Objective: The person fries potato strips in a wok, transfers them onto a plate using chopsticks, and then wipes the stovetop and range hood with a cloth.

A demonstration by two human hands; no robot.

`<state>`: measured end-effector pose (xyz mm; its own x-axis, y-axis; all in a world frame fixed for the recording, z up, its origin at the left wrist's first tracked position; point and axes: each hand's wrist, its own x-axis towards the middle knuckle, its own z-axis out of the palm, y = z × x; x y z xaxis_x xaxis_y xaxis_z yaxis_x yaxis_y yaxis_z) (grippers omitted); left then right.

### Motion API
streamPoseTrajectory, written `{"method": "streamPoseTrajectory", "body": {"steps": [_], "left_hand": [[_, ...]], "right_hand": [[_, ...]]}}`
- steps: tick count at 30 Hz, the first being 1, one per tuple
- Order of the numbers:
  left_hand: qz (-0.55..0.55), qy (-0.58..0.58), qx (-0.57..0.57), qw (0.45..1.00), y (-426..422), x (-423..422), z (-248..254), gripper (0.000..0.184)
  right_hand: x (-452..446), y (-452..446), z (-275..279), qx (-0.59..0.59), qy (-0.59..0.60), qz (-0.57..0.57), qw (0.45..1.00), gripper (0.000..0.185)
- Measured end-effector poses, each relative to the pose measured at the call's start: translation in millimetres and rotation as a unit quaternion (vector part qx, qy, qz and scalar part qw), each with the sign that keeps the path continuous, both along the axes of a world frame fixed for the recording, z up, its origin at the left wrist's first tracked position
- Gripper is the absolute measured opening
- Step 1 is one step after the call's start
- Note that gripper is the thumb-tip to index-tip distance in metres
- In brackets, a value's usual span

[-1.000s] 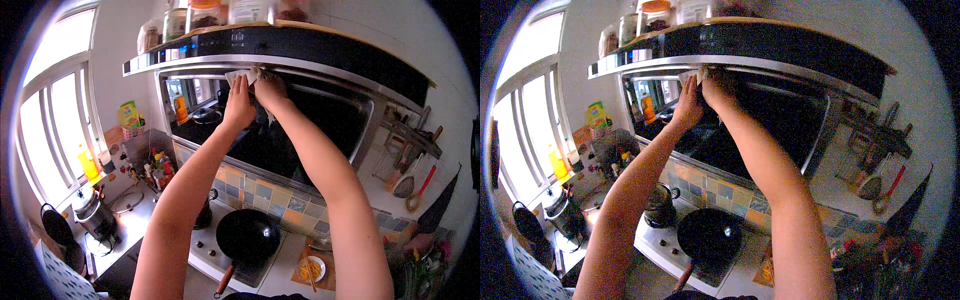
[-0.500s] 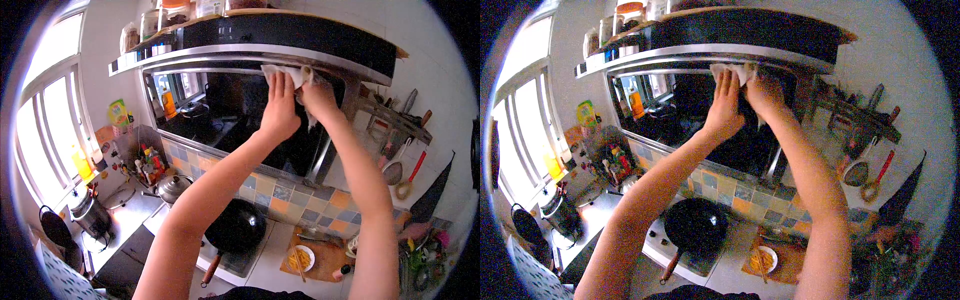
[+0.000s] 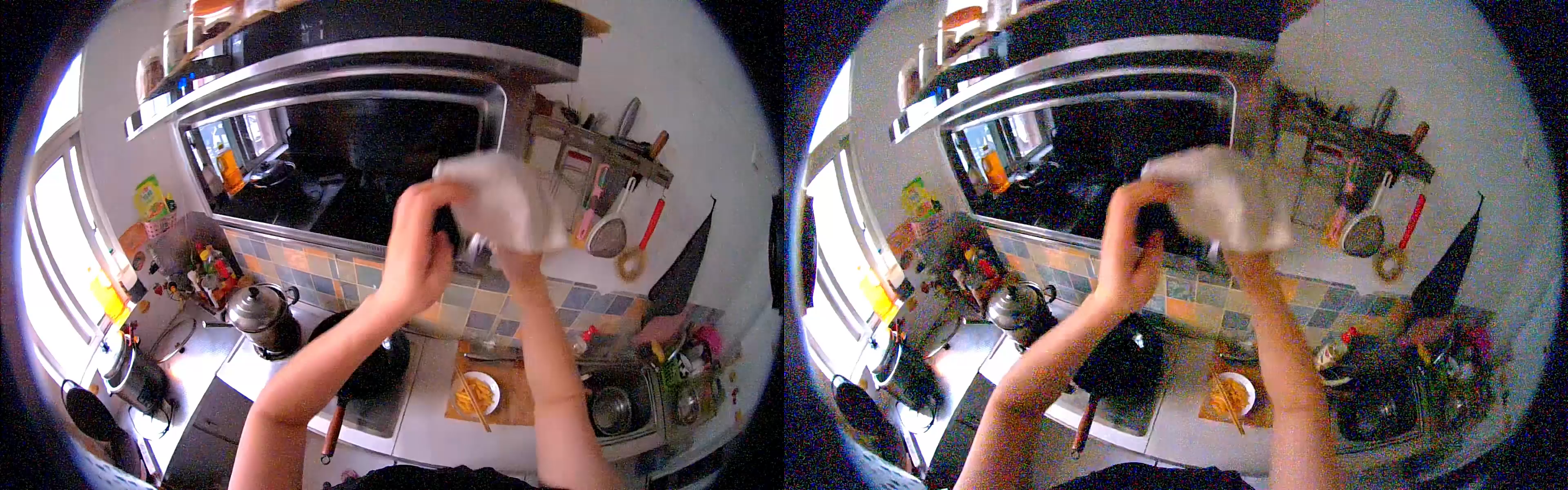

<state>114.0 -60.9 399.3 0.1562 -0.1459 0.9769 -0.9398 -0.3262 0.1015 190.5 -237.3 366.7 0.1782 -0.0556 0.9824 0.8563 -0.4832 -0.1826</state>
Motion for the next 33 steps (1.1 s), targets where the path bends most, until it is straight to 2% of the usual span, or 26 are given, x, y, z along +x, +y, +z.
{"method": "streamPoseTrajectory", "body": {"steps": [1, 2, 3, 5, 6, 7, 8, 9, 11, 12, 15, 16, 19, 20, 23, 25, 27, 31, 32, 33], "left_hand": [[-0.014, 0.033, -0.042, 0.998, 4.5, -8.7, -17.6, 0.045], [-0.061, 0.078, -0.103, 0.99, 5.6, -9.0, -40.2, 0.041], [-0.078, 0.133, -0.115, 0.981, 9.3, -9.6, -60.2, 0.045], [-0.144, 0.209, -0.168, 0.953, 1.5, -16.7, -88.9, 0.044], [-0.154, 0.262, -0.165, 0.938, -3.3, -21.3, -103.4, 0.046], [-0.164, 0.313, -0.162, 0.922, -7.5, -26.4, -114.4, 0.047], [-0.188, 0.35, -0.131, 0.908, -9.4, -30.6, -123.2, 0.053], [-0.215, 0.376, -0.118, 0.894, -13.3, -34.6, -130.9, 0.055], [-0.245, 0.451, -0.14, 0.846, -24.2, -49.9, -132.7, 0.052], [-0.248, 0.46, -0.132, 0.842, -27.2, -49.4, -138.4, 0.051], [-0.24, 0.481, -0.116, 0.835, -31.9, -40.4, -161.7, 0.046], [-0.225, 0.488, -0.115, 0.836, -31.6, -37.0, -169.2, 0.045], [-0.175, 0.496, -0.138, 0.839, -28.5, -22.6, -205.6, 0.043], [-0.151, 0.493, -0.138, 0.846, -22.6, -17.5, -216.4, 0.044], [-0.092, 0.493, -0.139, 0.854, -11.7, -16.3, -226.4, 0.045], [-0.073, 0.5, -0.136, 0.852, -5.9, -15.5, -229.3, 0.041], [-0.057, 0.501, -0.137, 0.853, -1.8, -16.4, -229.1, 0.041], [-0.036, 0.492, -0.139, 0.859, 10.0, -18.0, -229.8, 0.042], [-0.031, 0.491, -0.137, 0.86, 14.1, -18.0, -229.2, 0.042], [-0.022, 0.49, -0.137, 0.861, 18.6, -17.9, -228.3, 0.042]], "right_hand": [[-4.0, -7.0, -29.3, 0.095, 0.093, 0.229, 0.964, 0.047], [-9.7, -14.8, -56.8, 0.201, 0.164, 0.41, 0.875, 0.051], [-20.0, -18.9, -80.1, 0.236, 0.184, 0.45, 0.842, 0.056], [-60.2, -6.4, -98.4, 0.238, 0.13, 0.223, 0.937, 0.047], [-86.2, 3.4, -66.5, 0.221, 0.098, 0.349, 0.906, 0.04], [-85.2, -5.2, -94.4, 0.356, 0.17, 0.465, 0.793, 0.04], [-84.2, -13.7, -122.3, 0.512, 0.195, 0.548, 0.632, 0.04], [-99.0, -7.4, -118.1, 0.479, 0.269, 0.482, 0.683, 0.04], [-109.7, 1.7, -111.3, 0.488, 0.315, 0.496, 0.645, 0.036], [-110.2, 2.3, -110.9, 0.49, 0.337, 0.505, 0.625, 0.034], [-101.2, -3.9, -139.3, 0.485, 0.359, 0.483, 0.634, 0.036], [-99.3, -7.8, -146.9, 0.448, 0.353, 0.491, 0.659, 0.037], [-73.4, -5.9, -183.9, 0.49, 0.4, 0.396, 0.665, 0.039], [-61.3, -3.7, -192.6, 0.453, 0.38, 0.405, 0.697, 0.045], [-40.2, 11.9, -197.9, 0.439, 0.387, 0.351, 0.731, 0.057], [-23.8, 22.4, -206.4, 0.415, 0.392, 0.355, 0.74, 0.056], [-14.7, 37.3, -197.8, 0.374, 0.371, 0.279, 0.803, 0.054], [13.8, 63.8, -201.1, 0.342, 0.29, 0.178, 0.876, 0.048], [20.6, 69.5, -204.0, 0.341, 0.278, 0.187, 0.878, 0.05], [26.6, 74.0, -206.9, 0.333, 0.277, 0.147, 0.889, 0.05]]}}
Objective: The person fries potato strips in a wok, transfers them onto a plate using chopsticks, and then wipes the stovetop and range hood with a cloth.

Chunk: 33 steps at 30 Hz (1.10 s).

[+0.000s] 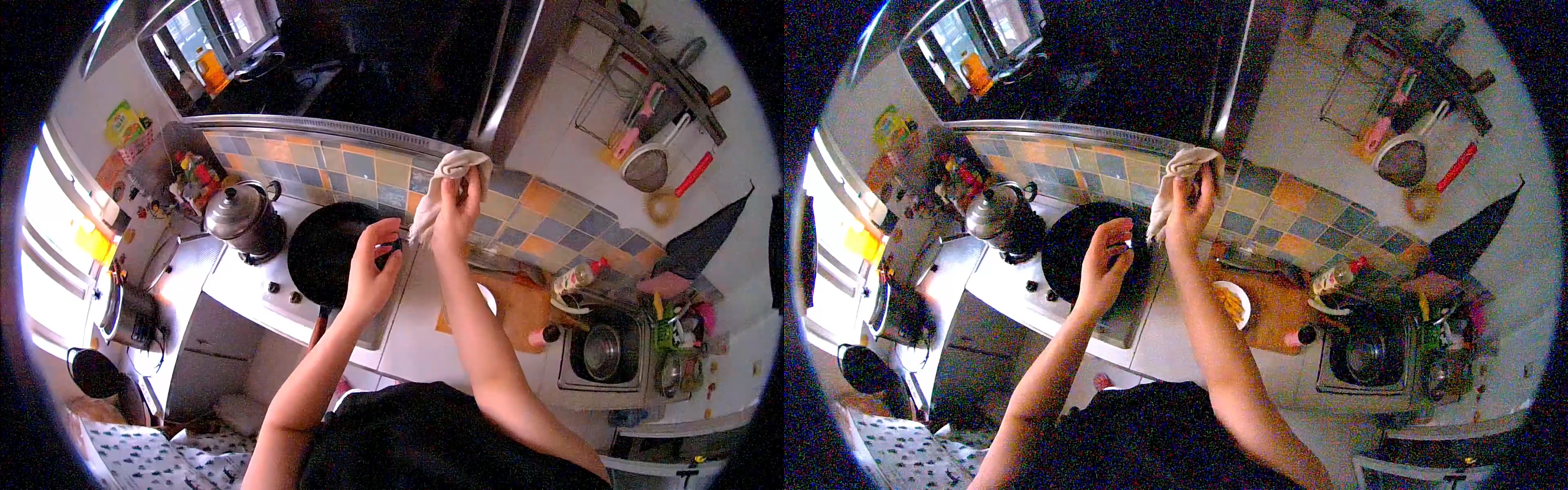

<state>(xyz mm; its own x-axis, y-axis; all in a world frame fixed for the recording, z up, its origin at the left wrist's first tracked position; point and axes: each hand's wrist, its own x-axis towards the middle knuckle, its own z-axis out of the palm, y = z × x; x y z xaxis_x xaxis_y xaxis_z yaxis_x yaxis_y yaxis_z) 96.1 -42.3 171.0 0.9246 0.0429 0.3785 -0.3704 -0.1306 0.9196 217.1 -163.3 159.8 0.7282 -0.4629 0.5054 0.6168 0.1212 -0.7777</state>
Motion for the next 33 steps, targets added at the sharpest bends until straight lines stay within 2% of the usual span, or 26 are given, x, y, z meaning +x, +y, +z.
{"method": "streamPoseTrajectory", "body": {"steps": [3, 8, 10, 11, 14, 15, 18, 20, 22, 23, 24, 26, 27, 29, 33], "left_hand": [[0.019, -0.002, 0.011, 1.0, 13.8, -0.5, -0.9, 0.044], [0.063, -0.053, 0.009, 0.997, 30.0, 2.2, -1.1, 0.041], [0.076, -0.066, 0.053, 0.993, 36.1, 6.7, -0.3, 0.042], [0.082, -0.074, 0.076, 0.991, 38.8, 8.9, 1.6, 0.042], [0.091, -0.102, 0.126, 0.983, 46.4, 13.3, 12.6, 0.044], [0.111, -0.128, 0.162, 0.972, 49.1, 16.2, 14.9, 0.045], [0.167, -0.184, 0.252, 0.935, 58.4, 23.6, 23.6, 0.049], [0.193, -0.198, 0.285, 0.918, 65.3, 26.7, 30.0, 0.052], [0.223, -0.228, 0.333, 0.887, 72.5, 27.2, 35.4, 0.063], [0.235, -0.243, 0.362, 0.869, 76.0, 25.1, 40.6, 0.066], [0.245, -0.258, 0.39, 0.849, 79.0, 23.8, 43.8, 0.069], [0.25, -0.277, 0.425, 0.825, 84.1, 20.7, 46.3, 0.079], [0.251, -0.289, 0.44, 0.812, 85.7, 16.7, 51.8, 0.08], [0.251, -0.316, 0.457, 0.792, 87.2, 7.2, 65.2, 0.086], [0.233, -0.344, 0.493, 0.764, 87.2, -18.0, 93.9, 0.087]], "right_hand": [[10.3, 6.4, -2.5, -0.037, -0.003, -0.084, 0.996, 0.05], [15.1, 7.2, -1.2, -0.012, -0.027, -0.067, 0.997, 0.038], [11.5, 6.7, 6.8, -0.011, -0.021, -0.054, 0.998, 0.034], [14.3, 5.8, 6.6, -0.027, -0.009, -0.082, 0.996, 0.027], [17.2, 0.4, 10.7, -0.071, -0.002, -0.102, 0.992, 0.022], [13.1, 2.6, 14.6, -0.028, -0.014, -0.056, 0.998, 0.019], [5.6, 3.7, 17.4, -0.015, -0.016, -0.048, 0.999, 0.019], [-14.7, 4.6, 12.7, -0.054, -0.039, -0.064, 0.996, 0.021], [-43.9, 3.3, 13.1, -0.087, -0.04, -0.063, 0.993, 0.023], [-58.0, 2.7, 17.6, -0.071, -0.044, -0.04, 0.996, 0.02], [-73.9, 2.1, 27.3, -0.096, -0.019, -0.04, 0.994, 0.019], [-105.0, -0.6, 45.0, -0.143, 0.032, -0.044, 0.988, 0.016], [-113.9, -2.4, 45.1, -0.124, 0.026, -0.02, 0.992, 0.027], [-136.2, -2.1, 58.3, -0.124, 0.041, 0.003, 0.991, 0.027], [-170.5, -0.7, 84.8, -0.141, 0.047, 0.007, 0.989, 0.029]]}}
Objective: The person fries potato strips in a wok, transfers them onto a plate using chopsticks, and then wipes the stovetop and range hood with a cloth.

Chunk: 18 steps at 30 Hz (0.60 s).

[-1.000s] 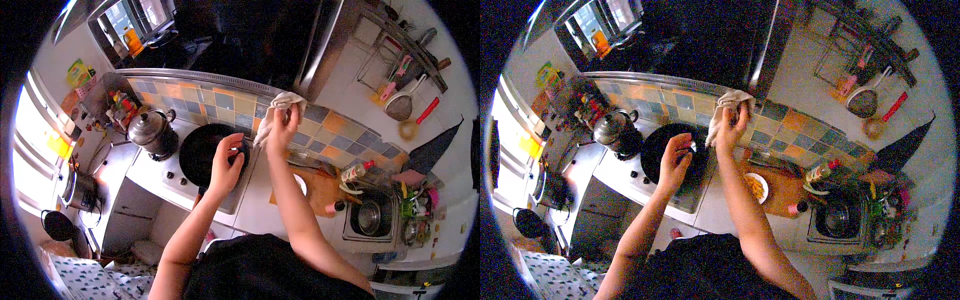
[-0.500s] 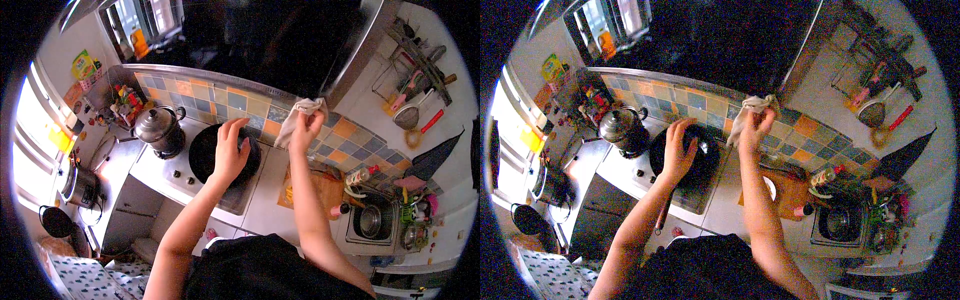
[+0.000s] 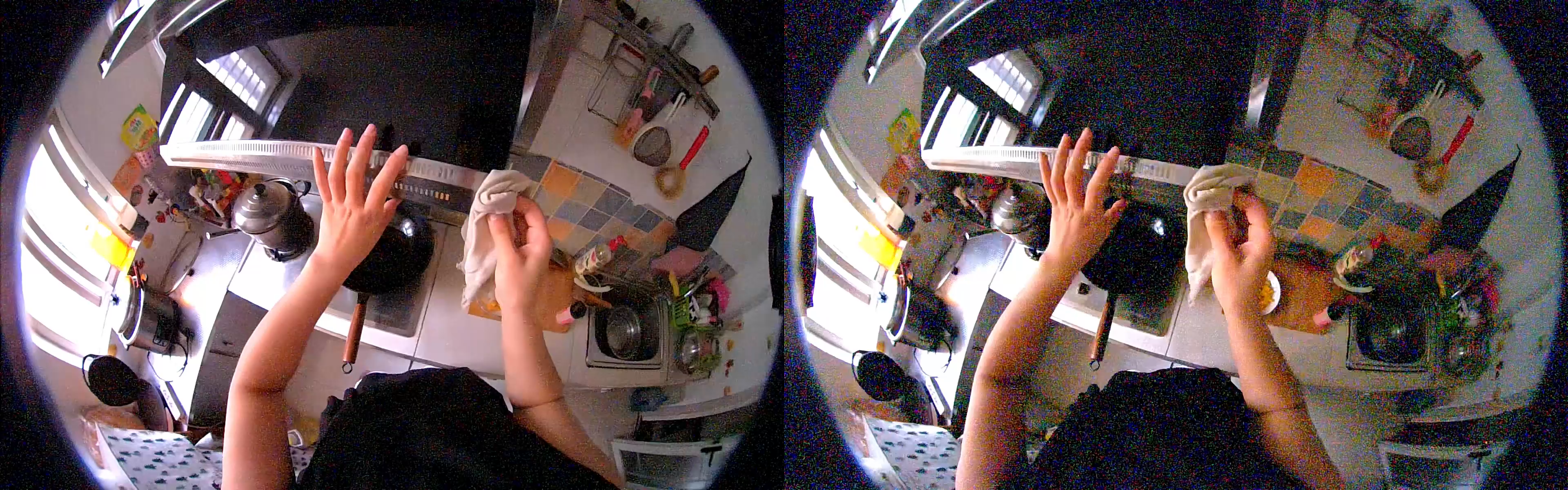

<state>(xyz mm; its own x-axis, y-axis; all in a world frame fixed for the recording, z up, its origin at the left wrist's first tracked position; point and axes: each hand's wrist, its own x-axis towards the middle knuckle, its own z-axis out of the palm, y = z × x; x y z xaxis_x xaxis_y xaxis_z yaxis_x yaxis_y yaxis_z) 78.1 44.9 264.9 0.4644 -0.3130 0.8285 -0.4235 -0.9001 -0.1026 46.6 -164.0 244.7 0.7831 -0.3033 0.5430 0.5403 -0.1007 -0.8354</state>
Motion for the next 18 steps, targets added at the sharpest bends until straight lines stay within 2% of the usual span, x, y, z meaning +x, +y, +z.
{"method": "streamPoseTrajectory", "body": {"steps": [11, 14, 15, 16, 18], "left_hand": [[-0.016, -0.099, 0.065, 0.993, 1.6, -50.6, 49.3, 0.068], [-0.016, -0.134, 0.058, 0.989, 7.0, -64.3, 61.2, 0.063], [-0.015, -0.149, 0.063, 0.987, 9.1, -68.2, 66.4, 0.062], [-0.039, -0.16, 0.038, 0.986, 8.8, -72.3, 74.8, 0.06], [-0.069, -0.155, 0.025, 0.985, 12.9, -85.7, 92.6, 0.07]], "right_hand": [[-38.9, -9.4, 36.9, 0.041, 0.028, 0.101, 0.994, 0.03], [-59.5, -13.8, 42.8, 0.141, 0.0, 0.114, 0.983, 0.036], [-62.9, -20.7, 38.2, 0.145, -0.026, 0.086, 0.985, 0.044], [-69.6, -21.5, 38.1, 0.198, -0.031, 0.071, 0.977, 0.046], [-83.2, -20.5, 35.4, 0.269, -0.051, 0.068, 0.959, 0.05]]}}
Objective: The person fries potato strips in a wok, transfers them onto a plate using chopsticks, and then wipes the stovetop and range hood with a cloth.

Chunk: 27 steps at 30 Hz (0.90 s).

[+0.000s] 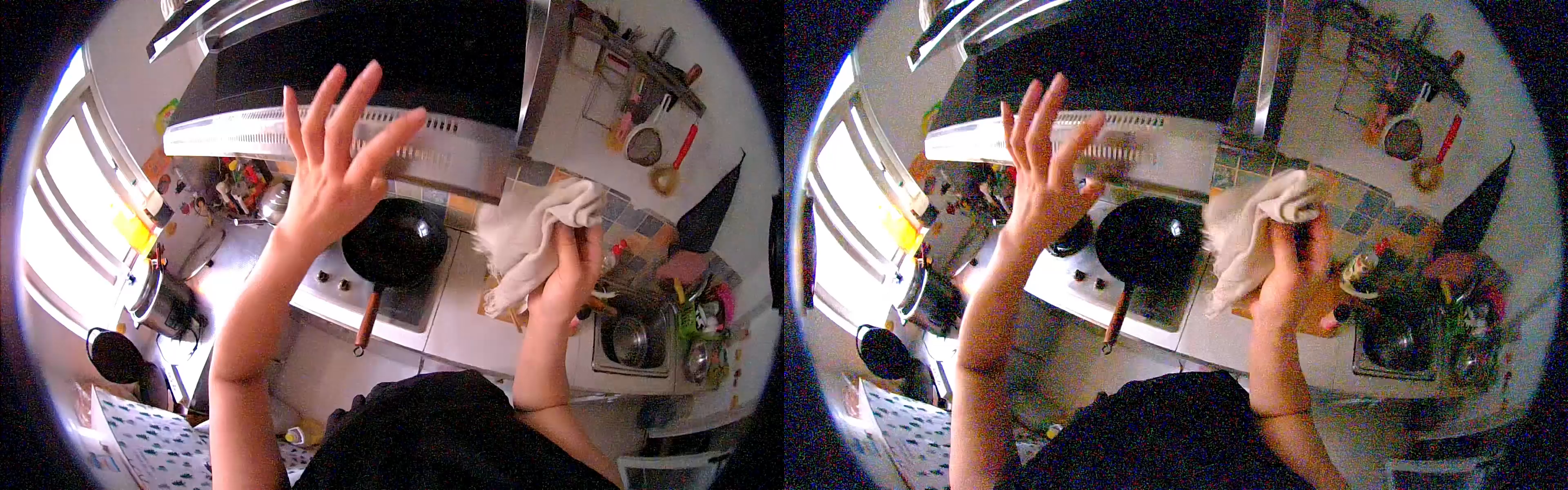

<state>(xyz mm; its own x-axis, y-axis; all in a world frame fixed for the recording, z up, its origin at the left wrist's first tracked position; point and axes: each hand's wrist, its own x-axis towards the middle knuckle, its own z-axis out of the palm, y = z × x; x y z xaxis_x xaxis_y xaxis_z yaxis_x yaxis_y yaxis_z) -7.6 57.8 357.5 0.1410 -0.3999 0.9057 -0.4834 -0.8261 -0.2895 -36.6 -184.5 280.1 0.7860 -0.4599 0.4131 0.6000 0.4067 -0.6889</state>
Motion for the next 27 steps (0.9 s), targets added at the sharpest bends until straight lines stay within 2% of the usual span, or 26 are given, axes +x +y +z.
{"method": "streamPoseTrajectory", "body": {"steps": [3, 5, 6, 7, 11, 16, 20, 24, 27], "left_hand": [[-0.045, -0.012, 0.006, 0.999, 9.5, -14.3, 26.8, 0.089], [-0.064, -0.035, 0.018, 0.997, 15.4, -16.1, 44.0, 0.094], [-0.056, -0.061, 0.062, 0.995, 12.4, -25.2, 57.7, 0.094], [-0.019, 0.017, 0.066, 0.998, 18.6, -33.4, 68.4, 0.104], [-0.011, -0.034, 0.09, 0.995, 18.1, -47.8, 94.5, 0.104], [-0.052, -0.046, 0.097, 0.993, 25.3, -47.9, 111.0, 0.106], [-0.029, -0.073, 0.128, 0.989, 28.1, -49.5, 116.0, 0.104], [-0.041, -0.017, 0.121, 0.992, 25.2, -52.2, 110.7, 0.105], [-0.028, -0.018, 0.135, 0.99, 26.2, -41.1, 101.2, 0.103]], "right_hand": [[-13.1, 19.8, -8.8, 0.062, 0.004, 0.032, 0.998, 0.047], [-13.9, 32.4, -16.6, -0.036, 0.0, 0.005, 0.999, 0.041], [-12.9, 41.7, -22.5, -0.057, 0.002, 0.005, 0.998, 0.041], [-10.5, 51.2, -28.4, -0.078, 0.004, 0.005, 0.997, 0.04], [-17.3, 92.6, -38.1, -0.134, 0.022, 0.018, 0.991, 0.037], [-25.5, 129.9, -41.5, -0.085, -0.019, 0.055, 0.995, 0.029], [-39.9, 136.9, -35.4, -0.115, -0.041, 0.051, 0.991, 0.027], [-38.6, 138.2, -35.4, -0.1, -0.033, 0.057, 0.993, 0.027], [-37.9, 134.8, -38.3, -0.112, -0.015, 0.055, 0.992, 0.029]]}}
